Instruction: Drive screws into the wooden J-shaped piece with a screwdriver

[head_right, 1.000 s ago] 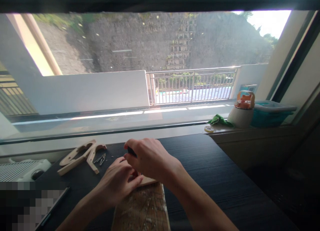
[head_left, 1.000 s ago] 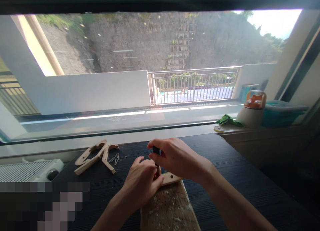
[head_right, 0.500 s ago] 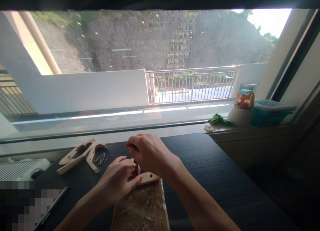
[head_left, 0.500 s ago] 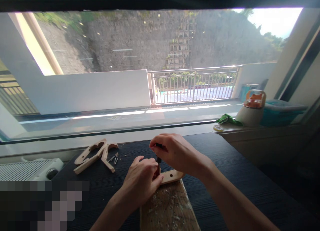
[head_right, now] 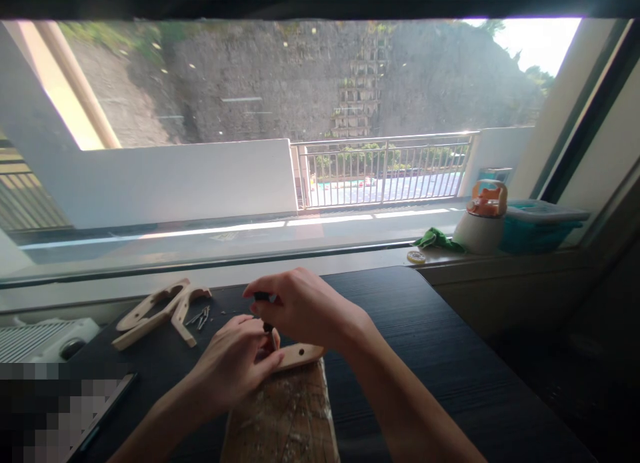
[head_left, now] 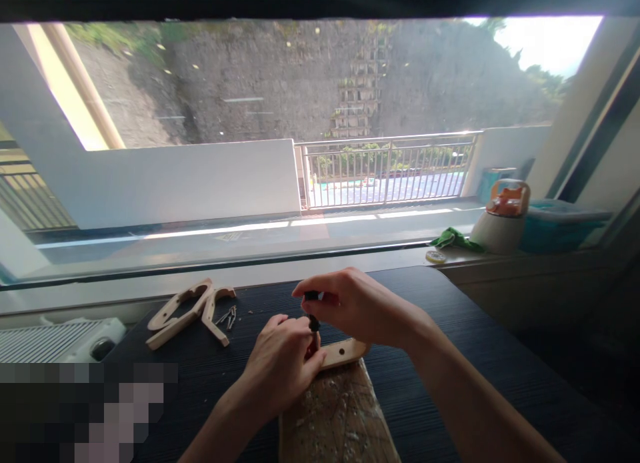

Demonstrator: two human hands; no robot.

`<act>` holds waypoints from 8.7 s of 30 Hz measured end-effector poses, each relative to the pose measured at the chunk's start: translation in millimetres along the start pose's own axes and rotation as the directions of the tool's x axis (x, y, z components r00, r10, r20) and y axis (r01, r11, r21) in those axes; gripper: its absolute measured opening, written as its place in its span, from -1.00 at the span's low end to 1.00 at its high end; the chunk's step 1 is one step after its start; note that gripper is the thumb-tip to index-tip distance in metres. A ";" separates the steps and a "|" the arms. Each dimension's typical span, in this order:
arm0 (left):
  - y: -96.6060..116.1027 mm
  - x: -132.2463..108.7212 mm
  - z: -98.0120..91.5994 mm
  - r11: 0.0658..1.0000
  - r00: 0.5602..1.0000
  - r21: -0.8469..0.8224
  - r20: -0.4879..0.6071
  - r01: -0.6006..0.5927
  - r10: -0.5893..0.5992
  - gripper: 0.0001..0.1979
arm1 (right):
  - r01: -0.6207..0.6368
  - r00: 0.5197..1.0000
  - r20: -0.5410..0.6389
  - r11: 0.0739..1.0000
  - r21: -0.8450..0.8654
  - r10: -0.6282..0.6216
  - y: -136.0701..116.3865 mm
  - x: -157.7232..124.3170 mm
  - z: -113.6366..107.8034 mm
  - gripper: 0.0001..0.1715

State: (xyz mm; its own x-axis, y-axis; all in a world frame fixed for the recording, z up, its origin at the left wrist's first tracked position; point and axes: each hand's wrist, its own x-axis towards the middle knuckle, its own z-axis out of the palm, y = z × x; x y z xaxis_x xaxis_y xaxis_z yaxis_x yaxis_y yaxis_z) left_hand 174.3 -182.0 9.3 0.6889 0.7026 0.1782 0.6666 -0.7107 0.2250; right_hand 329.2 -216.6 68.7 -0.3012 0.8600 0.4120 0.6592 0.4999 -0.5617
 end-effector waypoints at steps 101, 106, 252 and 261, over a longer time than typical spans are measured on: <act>-2.1 2.1 4.1 0.998 1.000 0.057 -0.016 0.016 -0.015 -0.83 | -0.029 0.999 -0.037 0.988 -0.155 0.023 -7.4 -2.2 2.2 -0.75; -3.1 1.5 5.1 0.998 0.999 0.066 -0.033 0.015 -0.013 -0.86 | 0.030 0.999 -0.036 0.980 -0.194 -0.037 -8.6 -4.4 -2.0 -0.73; 3.1 0.5 1.1 0.997 0.999 0.069 0.005 0.031 -0.031 -0.81 | -0.027 0.999 -0.039 0.964 -0.263 0.018 -13.0 -5.6 -2.3 -0.74; 0.1 -0.2 3.3 0.996 1.000 0.087 -0.014 -0.008 0.009 -0.84 | 0.020 0.998 -0.047 0.953 -0.302 -0.035 -14.5 -8.7 -6.2 -0.78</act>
State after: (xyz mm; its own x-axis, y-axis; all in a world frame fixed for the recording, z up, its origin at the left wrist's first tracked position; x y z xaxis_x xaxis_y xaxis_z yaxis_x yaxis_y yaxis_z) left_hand 175.2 -182.2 6.1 0.6908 0.6966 0.1939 0.6834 -0.7166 0.1396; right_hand 326.6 -232.0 77.7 -0.2918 0.8361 0.4646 0.8304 0.4625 -0.3107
